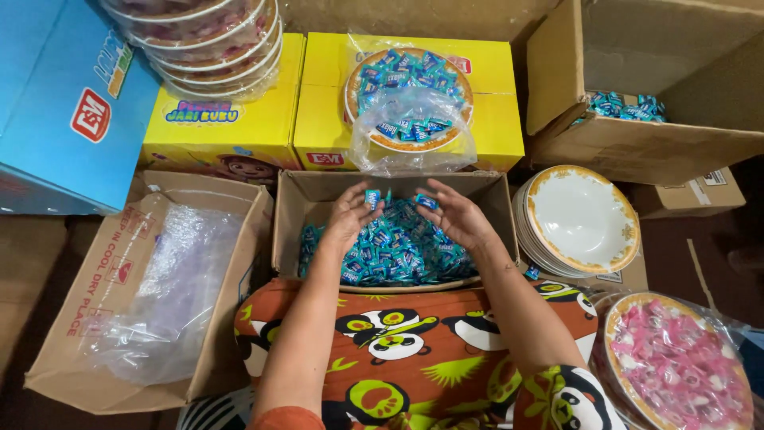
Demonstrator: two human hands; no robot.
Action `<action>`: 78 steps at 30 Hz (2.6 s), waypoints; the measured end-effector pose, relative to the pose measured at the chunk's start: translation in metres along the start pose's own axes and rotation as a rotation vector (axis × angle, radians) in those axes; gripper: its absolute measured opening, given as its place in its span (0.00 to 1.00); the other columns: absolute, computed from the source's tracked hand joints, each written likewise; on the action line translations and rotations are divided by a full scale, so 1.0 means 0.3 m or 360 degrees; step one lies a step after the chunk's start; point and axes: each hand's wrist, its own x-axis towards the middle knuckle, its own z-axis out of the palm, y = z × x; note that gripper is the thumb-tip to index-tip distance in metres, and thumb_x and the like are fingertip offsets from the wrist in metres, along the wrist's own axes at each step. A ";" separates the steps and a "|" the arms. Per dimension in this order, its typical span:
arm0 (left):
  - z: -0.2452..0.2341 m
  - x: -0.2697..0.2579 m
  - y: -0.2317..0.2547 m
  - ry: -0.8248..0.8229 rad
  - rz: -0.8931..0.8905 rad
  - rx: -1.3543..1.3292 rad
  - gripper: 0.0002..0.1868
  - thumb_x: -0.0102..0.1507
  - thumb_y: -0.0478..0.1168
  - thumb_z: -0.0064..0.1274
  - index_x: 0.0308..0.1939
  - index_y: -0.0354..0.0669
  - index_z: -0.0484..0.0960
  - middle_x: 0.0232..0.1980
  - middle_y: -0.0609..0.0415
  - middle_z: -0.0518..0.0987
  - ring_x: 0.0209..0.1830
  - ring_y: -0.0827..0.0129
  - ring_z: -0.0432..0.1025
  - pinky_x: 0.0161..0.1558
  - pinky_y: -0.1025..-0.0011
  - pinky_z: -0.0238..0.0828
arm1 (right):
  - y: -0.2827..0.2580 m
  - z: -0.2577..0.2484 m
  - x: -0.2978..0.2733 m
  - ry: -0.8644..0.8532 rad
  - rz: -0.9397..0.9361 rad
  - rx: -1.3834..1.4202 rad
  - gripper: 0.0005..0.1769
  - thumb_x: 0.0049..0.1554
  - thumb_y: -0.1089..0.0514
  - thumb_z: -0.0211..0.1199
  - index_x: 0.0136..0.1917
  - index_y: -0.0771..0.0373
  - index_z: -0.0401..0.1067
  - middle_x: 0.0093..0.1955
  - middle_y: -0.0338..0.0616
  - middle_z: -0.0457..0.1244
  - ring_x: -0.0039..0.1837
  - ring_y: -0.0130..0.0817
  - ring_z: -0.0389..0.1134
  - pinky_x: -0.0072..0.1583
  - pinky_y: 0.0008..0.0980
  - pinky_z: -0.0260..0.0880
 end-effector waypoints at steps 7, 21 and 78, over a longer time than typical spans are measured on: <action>0.132 -0.057 0.169 -0.0101 0.0147 0.0952 0.30 0.58 0.20 0.56 0.63 0.44 0.78 0.46 0.33 0.80 0.30 0.50 0.82 0.31 0.61 0.86 | -0.155 0.262 -0.195 -0.0038 -0.0034 -0.0632 0.23 0.55 0.74 0.57 0.65 0.77 0.70 0.59 0.62 0.69 0.56 0.44 0.74 0.60 0.46 0.77; 0.607 0.009 0.627 -0.0030 0.0461 0.2020 0.28 0.67 0.36 0.43 0.74 0.43 0.66 0.67 0.31 0.72 0.69 0.41 0.67 0.69 0.45 0.63 | -0.355 0.355 0.234 0.0135 -0.0779 -0.1428 0.32 0.61 0.69 0.55 0.78 0.62 0.60 0.77 0.67 0.51 0.74 0.62 0.59 0.62 0.64 0.69; 0.655 -0.193 0.699 -0.0151 0.0721 0.1844 0.26 0.67 0.25 0.42 0.70 0.30 0.68 0.66 0.25 0.71 0.68 0.34 0.66 0.71 0.41 0.58 | -0.319 0.420 0.122 0.0319 -0.0938 -0.1459 0.35 0.63 0.57 0.67 0.78 0.62 0.56 0.70 0.73 0.56 0.72 0.65 0.61 0.61 0.56 0.73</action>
